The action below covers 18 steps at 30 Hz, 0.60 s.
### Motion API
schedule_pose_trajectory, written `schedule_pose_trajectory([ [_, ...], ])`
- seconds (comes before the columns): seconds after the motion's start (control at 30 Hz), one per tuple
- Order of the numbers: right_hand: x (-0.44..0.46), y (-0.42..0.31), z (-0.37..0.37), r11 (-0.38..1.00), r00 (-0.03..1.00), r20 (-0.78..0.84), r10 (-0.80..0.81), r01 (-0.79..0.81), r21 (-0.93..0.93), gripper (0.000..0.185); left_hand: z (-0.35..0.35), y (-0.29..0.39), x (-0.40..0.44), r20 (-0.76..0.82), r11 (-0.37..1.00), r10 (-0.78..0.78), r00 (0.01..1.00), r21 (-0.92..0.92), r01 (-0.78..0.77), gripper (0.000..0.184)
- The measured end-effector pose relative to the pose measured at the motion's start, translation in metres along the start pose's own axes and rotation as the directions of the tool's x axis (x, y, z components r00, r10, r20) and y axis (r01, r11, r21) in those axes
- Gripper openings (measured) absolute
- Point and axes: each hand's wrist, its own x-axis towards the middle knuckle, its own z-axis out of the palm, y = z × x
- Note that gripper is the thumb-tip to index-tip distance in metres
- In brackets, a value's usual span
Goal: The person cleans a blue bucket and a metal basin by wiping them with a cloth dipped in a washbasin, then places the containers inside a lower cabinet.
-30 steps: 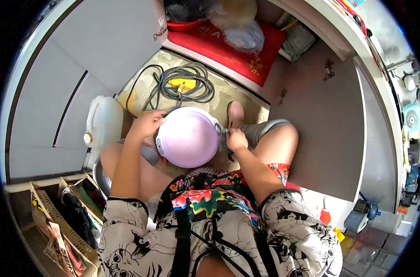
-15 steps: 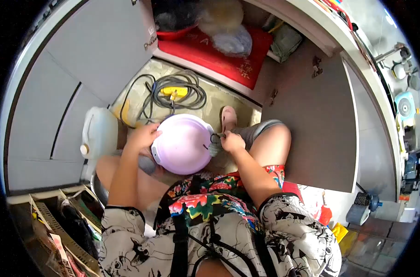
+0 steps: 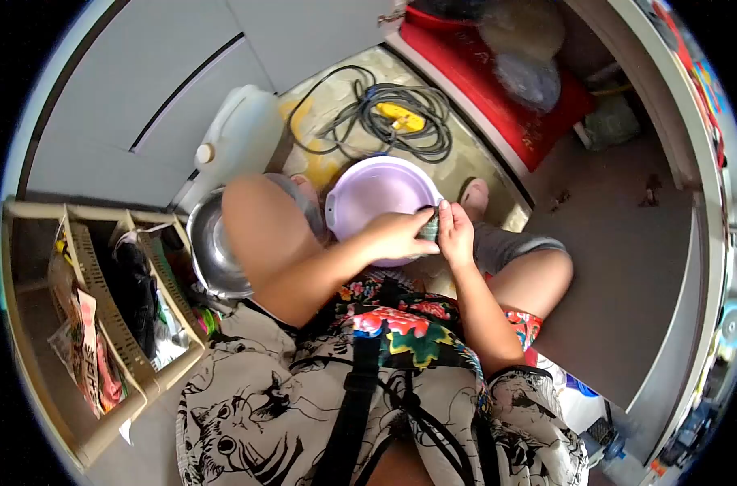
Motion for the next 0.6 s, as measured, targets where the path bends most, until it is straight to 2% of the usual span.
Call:
schedule_pose_trajectory([
  [0.07, -0.002, 0.006, 0.007, 0.999, 0.999, 0.038, 0.028, -0.027, -0.022, 0.036, 0.006, 0.007, -0.005, -0.016, 0.996, -0.085, 0.996, 0.016, 0.085, 0.064],
  [0.17, -0.007, 0.014, 0.006, 0.999, 0.999, 0.049, 0.008, -0.007, -0.034, 0.036, 0.010, -0.010, -0.002, -0.056, 0.998, -0.043, 0.997, -0.048, 0.040, 0.060],
  [0.2, -0.010, 0.011, 0.011, 0.999, 0.998, 0.058, -0.027, 0.028, -0.022, 0.036, 0.006, -0.011, -0.004, -0.065, 0.996, -0.053, 0.996, -0.078, 0.048, 0.055],
  [0.23, -0.014, -0.003, 0.007, 0.999, 0.995, 0.091, -0.033, 0.035, -0.021, 0.030, 0.017, -0.021, -0.002, -0.128, 0.999, -0.048, 0.991, -0.013, 0.047, 0.046],
  [0.3, -0.015, 0.010, 0.003, 0.984, 0.980, 0.184, 0.076, -0.104, 0.144, 0.025, 0.016, -0.025, -0.002, -0.177, 0.997, -0.079, 0.981, -0.016, 0.078, 0.037],
  [0.33, -0.016, 0.000, -0.004, 0.988, 0.984, 0.180, 0.016, -0.044, 0.151, 0.027, 0.010, -0.022, 0.000, -0.203, 0.996, -0.086, 0.975, -0.036, 0.080, 0.032],
  [0.37, -0.019, -0.012, -0.015, 0.998, 0.987, 0.162, -0.015, 0.004, 0.067, 0.030, 0.001, -0.015, 0.004, -0.142, 0.987, -0.156, 0.977, -0.046, 0.151, 0.033],
  [0.43, -0.022, -0.017, -0.041, 0.996, 0.994, 0.081, -0.068, 0.072, -0.046, 0.031, 0.001, -0.017, 0.010, -0.134, 0.979, -0.192, 0.972, -0.090, 0.181, 0.035],
  [0.47, -0.025, -0.026, -0.053, 0.999, 0.999, 0.033, -0.034, 0.035, -0.015, 0.030, 0.002, -0.023, 0.011, -0.144, 0.985, -0.167, 0.975, -0.072, 0.158, 0.041],
  [0.5, -0.026, -0.025, -0.065, 0.989, 0.991, -0.013, -0.132, 0.131, -0.071, 0.030, -0.001, -0.020, 0.010, -0.141, 0.983, -0.177, 0.974, -0.070, 0.169, 0.041],
  [0.57, -0.030, -0.024, -0.085, 0.989, 0.990, -0.098, -0.098, 0.108, 0.102, 0.030, -0.009, -0.013, 0.009, -0.097, 0.969, -0.247, 0.964, -0.047, 0.244, 0.045],
  [0.6, -0.031, -0.023, -0.096, 0.985, 0.993, -0.108, -0.048, 0.065, 0.163, 0.029, -0.008, -0.014, 0.008, -0.110, 0.970, -0.240, 0.965, -0.071, 0.233, 0.048],
])
